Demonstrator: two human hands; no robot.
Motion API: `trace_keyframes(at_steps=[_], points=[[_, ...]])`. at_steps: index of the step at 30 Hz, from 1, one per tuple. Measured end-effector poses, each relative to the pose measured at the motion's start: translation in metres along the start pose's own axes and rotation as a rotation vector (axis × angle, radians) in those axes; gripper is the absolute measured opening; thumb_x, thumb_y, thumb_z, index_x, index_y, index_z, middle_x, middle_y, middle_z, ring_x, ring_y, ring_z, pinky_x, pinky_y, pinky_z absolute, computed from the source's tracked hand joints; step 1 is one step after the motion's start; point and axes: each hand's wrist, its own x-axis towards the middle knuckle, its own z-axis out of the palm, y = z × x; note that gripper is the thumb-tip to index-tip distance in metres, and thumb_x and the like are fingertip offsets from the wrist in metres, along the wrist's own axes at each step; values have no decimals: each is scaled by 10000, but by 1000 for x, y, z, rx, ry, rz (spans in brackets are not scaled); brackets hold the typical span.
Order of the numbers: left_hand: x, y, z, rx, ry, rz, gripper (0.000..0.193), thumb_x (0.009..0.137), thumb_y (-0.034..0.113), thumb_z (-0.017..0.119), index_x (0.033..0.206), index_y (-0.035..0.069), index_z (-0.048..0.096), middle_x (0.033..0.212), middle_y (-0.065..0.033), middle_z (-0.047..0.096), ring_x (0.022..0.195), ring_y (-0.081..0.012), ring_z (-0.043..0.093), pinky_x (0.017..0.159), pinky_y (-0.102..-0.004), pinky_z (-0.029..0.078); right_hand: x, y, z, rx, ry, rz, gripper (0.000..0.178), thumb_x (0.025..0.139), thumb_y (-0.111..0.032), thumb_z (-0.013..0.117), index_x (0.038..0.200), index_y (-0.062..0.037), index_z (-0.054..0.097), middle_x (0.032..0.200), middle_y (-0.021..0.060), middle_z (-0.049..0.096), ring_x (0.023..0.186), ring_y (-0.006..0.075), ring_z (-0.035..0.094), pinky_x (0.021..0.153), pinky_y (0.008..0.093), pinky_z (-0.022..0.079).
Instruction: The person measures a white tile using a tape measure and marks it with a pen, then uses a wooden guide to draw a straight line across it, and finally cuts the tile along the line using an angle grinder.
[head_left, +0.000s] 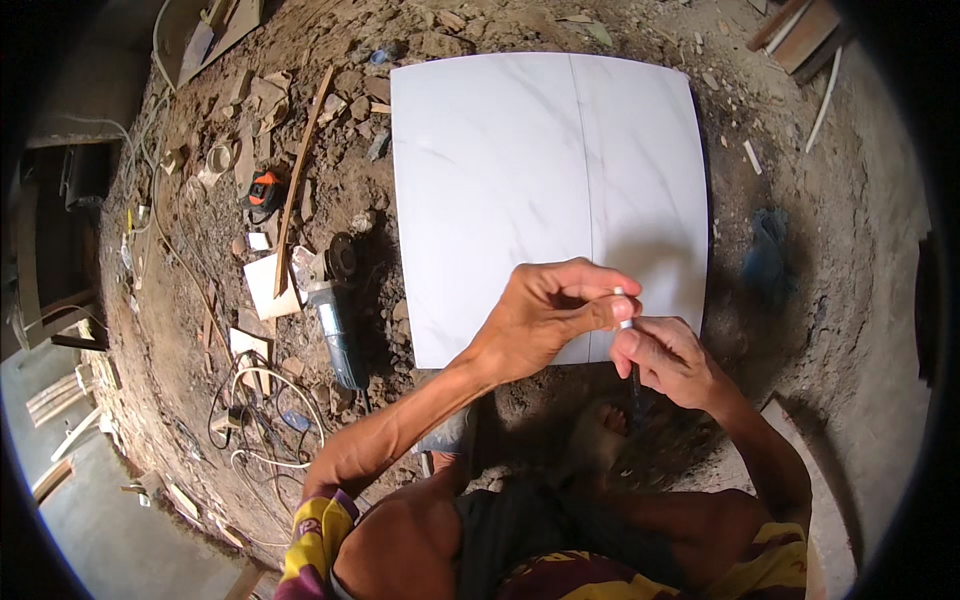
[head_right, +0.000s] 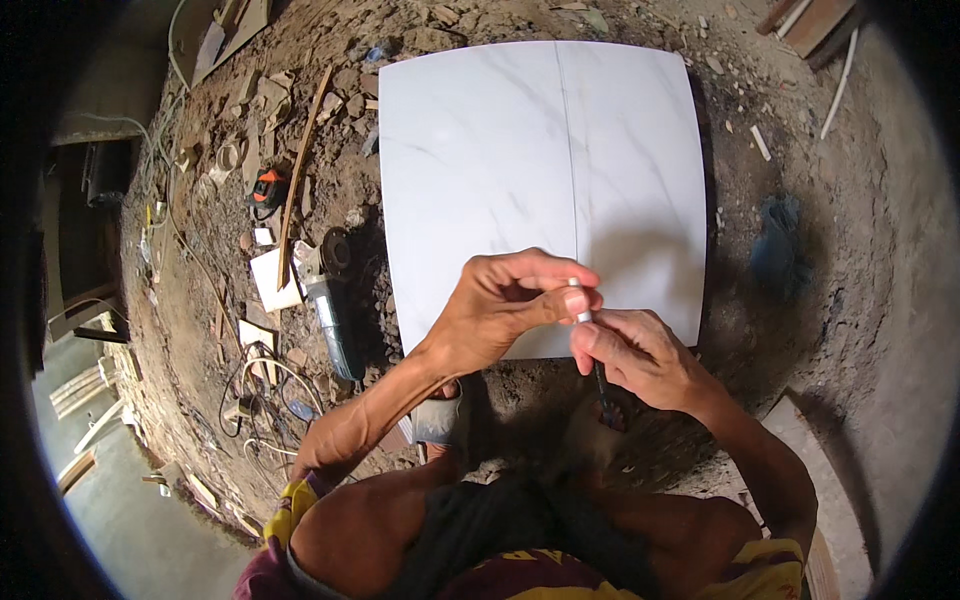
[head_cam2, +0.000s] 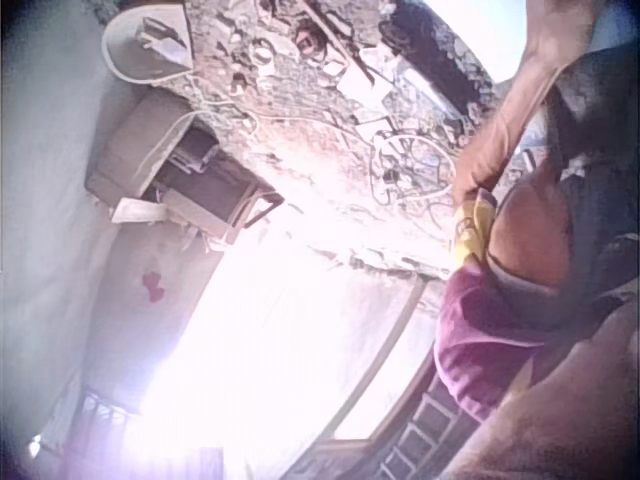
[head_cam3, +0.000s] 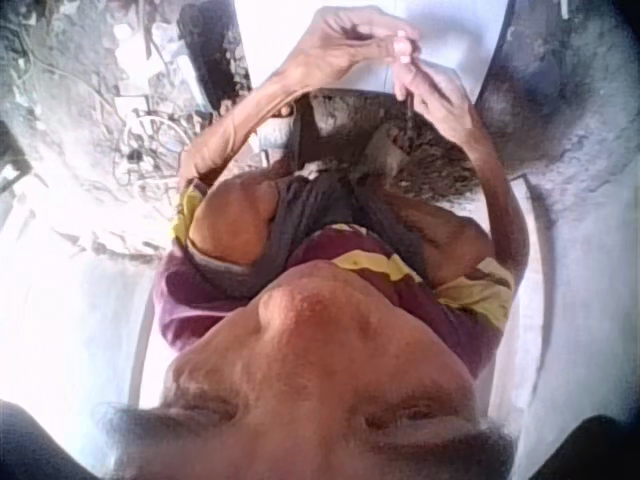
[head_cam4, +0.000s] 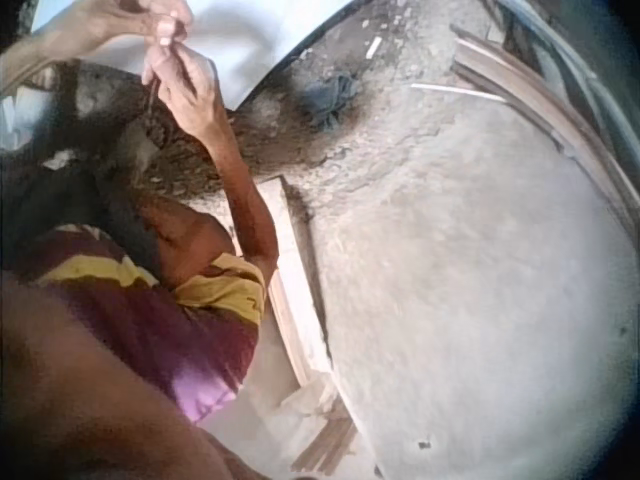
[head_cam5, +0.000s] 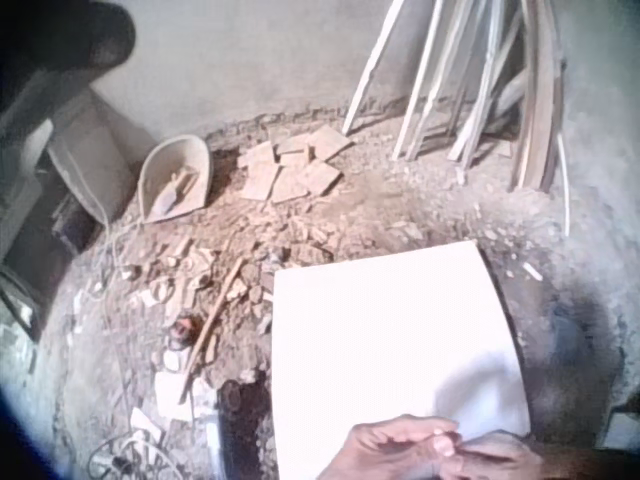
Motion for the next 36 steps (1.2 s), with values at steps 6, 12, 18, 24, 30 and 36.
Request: trace_keyframes(at_steps=[6,12,18,24,30,36], points=[[-1,1,0,65,576,277,160,1047,207,732,1025,49,741,1110,-104,761,906,-168,742,876,-331,615,-64,46,-15,-302,250,-276,216,1079,-158,621,931,-5,657,676,26,652,609,104,631,559,299,459],[-2,-31,61,-322,361,-161,280,1062,341,697,1192,95,664,1149,-74,738,1039,-164,768,895,-245,654,-112,39,-44,201,523,-780,294,1106,-229,510,1076,24,655,893,171,727,695,155,657,671,308,544],[-2,-48,85,-419,355,-192,347,1051,366,707,1218,70,639,1154,-86,744,1065,-162,762,916,-232,655,-110,51,-30,152,496,-677,280,1102,-188,529,1140,45,682,1036,182,755,801,173,703,751,332,595],[-6,-53,91,-416,368,-138,437,1047,379,710,1267,10,625,1162,-97,744,1063,-142,754,953,-221,640,-100,57,-26,142,430,-598,307,1110,-201,521,1129,38,713,1064,170,753,814,169,697,757,327,592],[-22,-76,64,-249,403,-27,269,1068,255,701,1230,40,695,1228,-133,760,1062,-159,760,925,-308,632,-74,64,-18,-292,461,-618,232,1039,-92,671,1232,-7,769,1049,105,763,803,144,666,736,300,536],[-3,-78,86,-125,319,129,211,1031,195,761,1122,22,683,1117,-118,790,1037,-117,728,963,-299,598,-82,77,-48,-511,559,-537,288,987,15,707,1272,27,747,938,111,741,755,162,667,650,294,503]])
